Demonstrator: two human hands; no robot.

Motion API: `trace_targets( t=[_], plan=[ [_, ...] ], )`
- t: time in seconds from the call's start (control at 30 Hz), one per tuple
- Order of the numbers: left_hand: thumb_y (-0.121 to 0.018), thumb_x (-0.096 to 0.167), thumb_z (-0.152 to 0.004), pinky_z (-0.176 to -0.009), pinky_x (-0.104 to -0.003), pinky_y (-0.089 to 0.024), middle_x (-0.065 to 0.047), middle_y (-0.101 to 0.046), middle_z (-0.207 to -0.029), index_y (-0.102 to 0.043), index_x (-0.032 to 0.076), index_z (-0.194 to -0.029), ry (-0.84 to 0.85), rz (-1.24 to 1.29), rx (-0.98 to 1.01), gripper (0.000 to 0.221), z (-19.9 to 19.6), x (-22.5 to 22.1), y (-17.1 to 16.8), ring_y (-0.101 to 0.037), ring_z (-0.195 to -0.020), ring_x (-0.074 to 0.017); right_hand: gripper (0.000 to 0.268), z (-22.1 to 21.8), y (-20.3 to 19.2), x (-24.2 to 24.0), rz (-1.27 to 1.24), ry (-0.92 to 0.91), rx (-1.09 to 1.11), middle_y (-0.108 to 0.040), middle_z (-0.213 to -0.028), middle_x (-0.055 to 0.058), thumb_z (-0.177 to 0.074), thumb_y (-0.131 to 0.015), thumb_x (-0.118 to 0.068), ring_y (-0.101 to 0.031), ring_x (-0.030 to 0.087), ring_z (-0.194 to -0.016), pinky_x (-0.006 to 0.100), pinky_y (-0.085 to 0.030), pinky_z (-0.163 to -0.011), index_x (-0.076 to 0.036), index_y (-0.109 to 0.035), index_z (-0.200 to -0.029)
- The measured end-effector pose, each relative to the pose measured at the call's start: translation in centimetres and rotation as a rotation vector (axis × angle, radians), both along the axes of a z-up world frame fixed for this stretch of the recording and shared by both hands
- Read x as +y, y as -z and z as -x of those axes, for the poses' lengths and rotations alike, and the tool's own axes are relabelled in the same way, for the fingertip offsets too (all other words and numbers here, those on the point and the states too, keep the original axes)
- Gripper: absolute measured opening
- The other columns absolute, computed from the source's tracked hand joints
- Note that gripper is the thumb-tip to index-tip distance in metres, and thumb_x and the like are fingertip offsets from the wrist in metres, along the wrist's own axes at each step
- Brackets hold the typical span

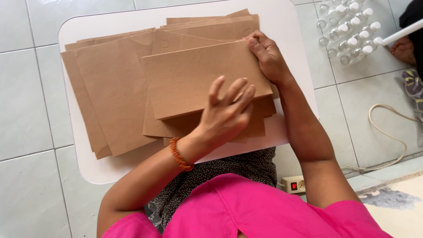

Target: The person folds flat cardboard sheets along pre-scored lines to form rectangular boxes. They insert the folded pieces into a base and tuck flaps to secure the structure, repeating the process for multiple units.

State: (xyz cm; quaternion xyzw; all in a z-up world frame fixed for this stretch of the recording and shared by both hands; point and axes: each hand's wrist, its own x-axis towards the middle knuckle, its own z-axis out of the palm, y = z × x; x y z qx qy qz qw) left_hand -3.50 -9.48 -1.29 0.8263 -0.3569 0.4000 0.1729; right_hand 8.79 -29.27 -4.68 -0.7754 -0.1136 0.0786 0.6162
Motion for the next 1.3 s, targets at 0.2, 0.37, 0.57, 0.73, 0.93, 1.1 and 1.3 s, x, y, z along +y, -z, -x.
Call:
trace_targets(
  t=[0.2,0.37,0.57,0.73,0.93,1.1,1.3],
  plan=[
    [-0.058,-0.002,-0.09,-0.104,-0.037,-0.035,-0.002,-0.053,-0.089,-0.065,0.015,-0.07,-0.031,-0.019,-0.107,0.027,-0.9,-6.3,-0.7,-0.053,-0.101,-0.0212,0.028,1.0,-2.0,1.8,-0.016,-0.091,0.016,-0.069,-0.13,0.008,-0.106,-0.048,-0.039,-0.062,0.016,-0.12,0.03,-0.046,-0.106,-0.014,-0.061,-0.108],
    [-0.059,-0.003,-0.087,-0.106,-0.043,-0.038,-0.004,-0.054,-0.089,-0.065,0.013,-0.071,-0.058,0.004,-0.041,0.024,-1.1,-8.0,0.9,-0.052,-0.096,-0.0238,0.033,0.9,-2.2,1.5,0.033,-0.134,0.015,-0.067,-0.131,0.005,-0.106,-0.048,-0.04,-0.06,0.013,-0.12,0.026,-0.042,-0.106,-0.012,-0.062,-0.115],
    [-0.084,0.022,-0.089,-0.109,-0.05,-0.033,-0.006,-0.064,-0.123,-0.063,0.016,-0.129,-0.021,0.065,0.386,0.046,2.4,-0.4,-3.1,-0.061,-0.109,-0.0259,0.038,0.7,-2.3,0.8,0.037,-0.167,0.055,-0.064,-0.133,0.003,-0.106,-0.049,-0.041,-0.06,0.011,-0.11,0.025,-0.051,-0.091,-0.01,-0.064,-0.123],
    [-0.07,0.025,-0.102,-0.102,-0.048,-0.03,-0.005,-0.069,-0.123,-0.071,0.019,-0.124,-0.347,0.129,0.363,0.023,3.6,12.1,-3.7,-0.063,-0.115,-0.0231,0.036,0.8,-2.5,0.8,0.02,-0.186,0.086,-0.063,-0.139,0.007,-0.106,-0.051,-0.041,-0.061,0.014,-0.119,0.027,-0.053,-0.094,-0.01,-0.062,-0.121],
    [-0.074,0.017,-0.101,-0.091,-0.033,-0.055,-0.009,-0.065,-0.112,-0.071,0.007,-0.123,-0.323,0.615,0.808,0.025,2.2,18.9,-1.6,-0.063,-0.097,-0.0202,0.031,0.9,-3.1,0.9,0.101,-0.177,0.052,-0.065,-0.139,0.009,-0.108,-0.051,-0.039,-0.06,0.016,-0.126,0.028,-0.049,-0.1,-0.011,-0.062,-0.118],
    [-0.08,0.021,-0.094,-0.085,-0.029,-0.052,-0.006,-0.063,-0.105,-0.079,0.011,-0.11,-0.225,0.632,0.894,0.02,-1.4,18.0,-0.3,-0.061,-0.102,-0.0167,0.028,1.0,-3.1,0.7,0.086,-0.149,0.1,-0.064,-0.139,0.005,-0.108,-0.052,-0.039,-0.055,0.017,-0.136,0.029,-0.048,-0.103,-0.014,-0.062,-0.115],
    [-0.084,0.026,-0.087,-0.089,-0.036,-0.044,0.009,-0.07,-0.095,-0.083,0.024,-0.089,-0.281,0.455,0.996,0.003,-4.6,15.7,-0.9,-0.065,-0.088,-0.007,0.033,1.2,-3.7,1.0,0.104,-0.177,0.114,-0.062,-0.141,0.005,-0.107,-0.047,-0.041,-0.053,0.018,-0.136,0.03,-0.045,-0.105,-0.014,-0.061,-0.119]
  ],
)
